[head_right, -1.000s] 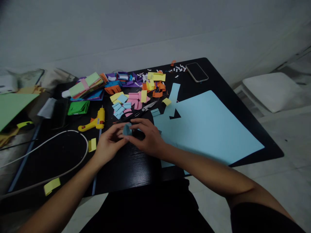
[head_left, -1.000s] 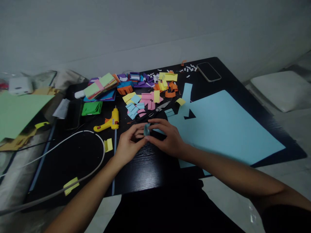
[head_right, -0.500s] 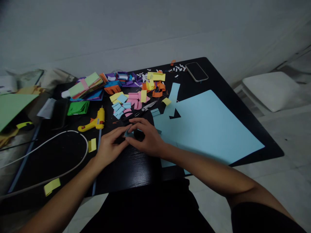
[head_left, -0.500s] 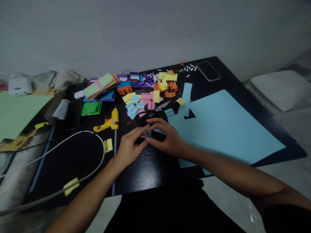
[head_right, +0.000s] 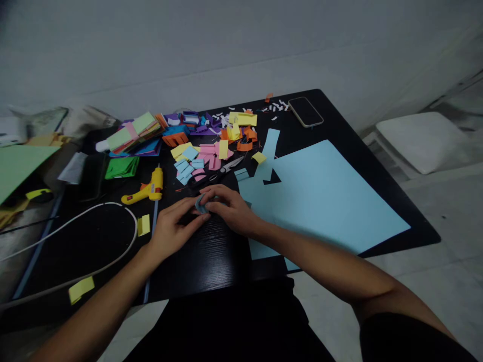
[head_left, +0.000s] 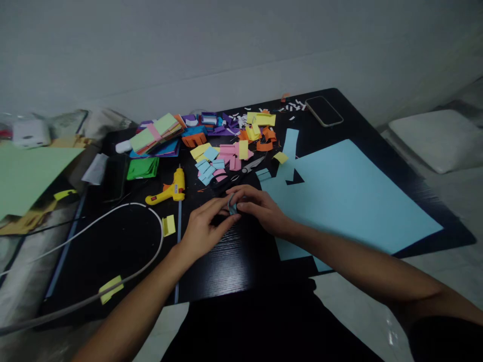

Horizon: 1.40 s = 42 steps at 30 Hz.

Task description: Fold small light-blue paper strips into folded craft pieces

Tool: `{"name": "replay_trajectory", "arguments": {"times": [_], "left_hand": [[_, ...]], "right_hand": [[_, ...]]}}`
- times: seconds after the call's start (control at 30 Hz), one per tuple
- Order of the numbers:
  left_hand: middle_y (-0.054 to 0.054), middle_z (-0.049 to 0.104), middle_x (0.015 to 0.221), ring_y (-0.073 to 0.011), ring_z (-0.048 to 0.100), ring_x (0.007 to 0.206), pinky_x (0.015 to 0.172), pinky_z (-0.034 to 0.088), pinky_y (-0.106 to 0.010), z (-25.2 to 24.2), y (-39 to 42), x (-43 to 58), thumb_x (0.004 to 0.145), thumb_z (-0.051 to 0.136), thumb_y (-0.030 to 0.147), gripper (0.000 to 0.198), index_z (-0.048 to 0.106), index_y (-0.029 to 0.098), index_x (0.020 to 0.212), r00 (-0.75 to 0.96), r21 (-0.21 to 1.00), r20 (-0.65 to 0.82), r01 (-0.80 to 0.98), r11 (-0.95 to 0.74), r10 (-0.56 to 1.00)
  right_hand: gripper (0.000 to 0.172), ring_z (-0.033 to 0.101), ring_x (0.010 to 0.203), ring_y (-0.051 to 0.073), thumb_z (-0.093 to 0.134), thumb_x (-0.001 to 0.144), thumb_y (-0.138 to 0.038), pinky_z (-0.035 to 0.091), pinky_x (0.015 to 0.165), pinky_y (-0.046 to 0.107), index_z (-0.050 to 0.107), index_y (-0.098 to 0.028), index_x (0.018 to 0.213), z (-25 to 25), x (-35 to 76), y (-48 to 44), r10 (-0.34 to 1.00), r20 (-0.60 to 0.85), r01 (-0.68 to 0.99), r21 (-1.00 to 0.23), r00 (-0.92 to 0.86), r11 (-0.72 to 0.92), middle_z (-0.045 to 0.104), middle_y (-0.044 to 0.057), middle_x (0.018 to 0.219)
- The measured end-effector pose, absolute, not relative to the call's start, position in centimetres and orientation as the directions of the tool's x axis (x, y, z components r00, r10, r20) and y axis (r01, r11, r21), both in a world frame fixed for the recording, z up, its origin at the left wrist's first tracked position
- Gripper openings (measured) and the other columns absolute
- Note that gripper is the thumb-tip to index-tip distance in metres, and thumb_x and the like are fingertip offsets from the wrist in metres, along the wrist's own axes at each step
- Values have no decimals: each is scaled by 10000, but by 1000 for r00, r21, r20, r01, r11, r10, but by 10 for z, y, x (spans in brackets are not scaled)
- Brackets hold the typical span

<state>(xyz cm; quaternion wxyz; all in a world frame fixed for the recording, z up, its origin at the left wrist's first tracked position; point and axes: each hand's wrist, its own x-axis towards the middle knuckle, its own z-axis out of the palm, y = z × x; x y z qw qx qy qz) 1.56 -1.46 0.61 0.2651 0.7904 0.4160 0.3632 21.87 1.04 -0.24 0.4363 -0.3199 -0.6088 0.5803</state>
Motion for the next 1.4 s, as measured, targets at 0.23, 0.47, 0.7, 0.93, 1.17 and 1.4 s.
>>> {"name": "replay_trajectory", "arguments": {"times": [0.23, 0.47, 0.7, 0.93, 1.17, 1.4], "left_hand": [[-97, 755, 1139, -175, 744, 919, 805, 654, -306, 4, -14, 15, 992, 675, 261, 383, 665, 195, 1370, 413, 693, 382, 464, -552, 827], [-86, 758, 1094, -159, 733, 874, 798, 643, -290, 7, -14, 18, 985, 681, 239, 352, 689, 186, 1333, 423, 712, 366, 446, -542, 829], [-77, 771, 1110, -168, 746, 842, 816, 633, -313, 6, -15, 17, 962, 708, 298, 408, 645, 205, 1354, 359, 828, 223, 420, -371, 906], [-44, 713, 1053, -144, 707, 881, 810, 575, -264, -3, -13, 18, 945, 742, 328, 335, 573, 216, 1212, 241, 973, 53, 207, -105, 969], [10, 637, 907, -118, 647, 797, 719, 509, -230, -2, -14, 19, 944, 740, 341, 225, 573, 216, 1026, 224, 971, 38, 221, -88, 974], [4, 644, 868, -124, 639, 749, 618, 467, -212, 1, -13, 19, 945, 725, 379, 215, 599, 206, 966, 220, 954, 14, 288, -79, 975]], "right_hand": [[69, 654, 1204, 227, 762, 872, -272, 530, 1081, 463, 703, -236, 877, -6, 213, 8, 922, 163, -79, -986, -352, 144, 651, 79, 1250], [39, 626, 1273, 229, 695, 922, -221, 542, 1057, 443, 680, -217, 886, -6, 213, 7, 916, 197, 5, -977, -349, 212, 629, 102, 1288], [45, 619, 1265, 232, 643, 950, -220, 498, 1087, 469, 643, -213, 906, -7, 212, 5, 918, 252, 98, -951, -308, 294, 636, 112, 1250], [25, 601, 1177, 252, 644, 933, -212, 521, 1023, 450, 628, -206, 916, -3, 212, 3, 929, 320, 250, -899, -185, 359, 575, 115, 1172], [35, 580, 907, 192, 634, 926, -195, 543, 754, 338, 619, -210, 899, 1, 211, 1, 937, 297, 269, -902, -182, 338, 550, 69, 1038], [31, 595, 858, 168, 628, 920, -208, 532, 735, 316, 616, -215, 893, 0, 211, 1, 942, 259, 264, -913, -211, 310, 563, 46, 1008]]}}
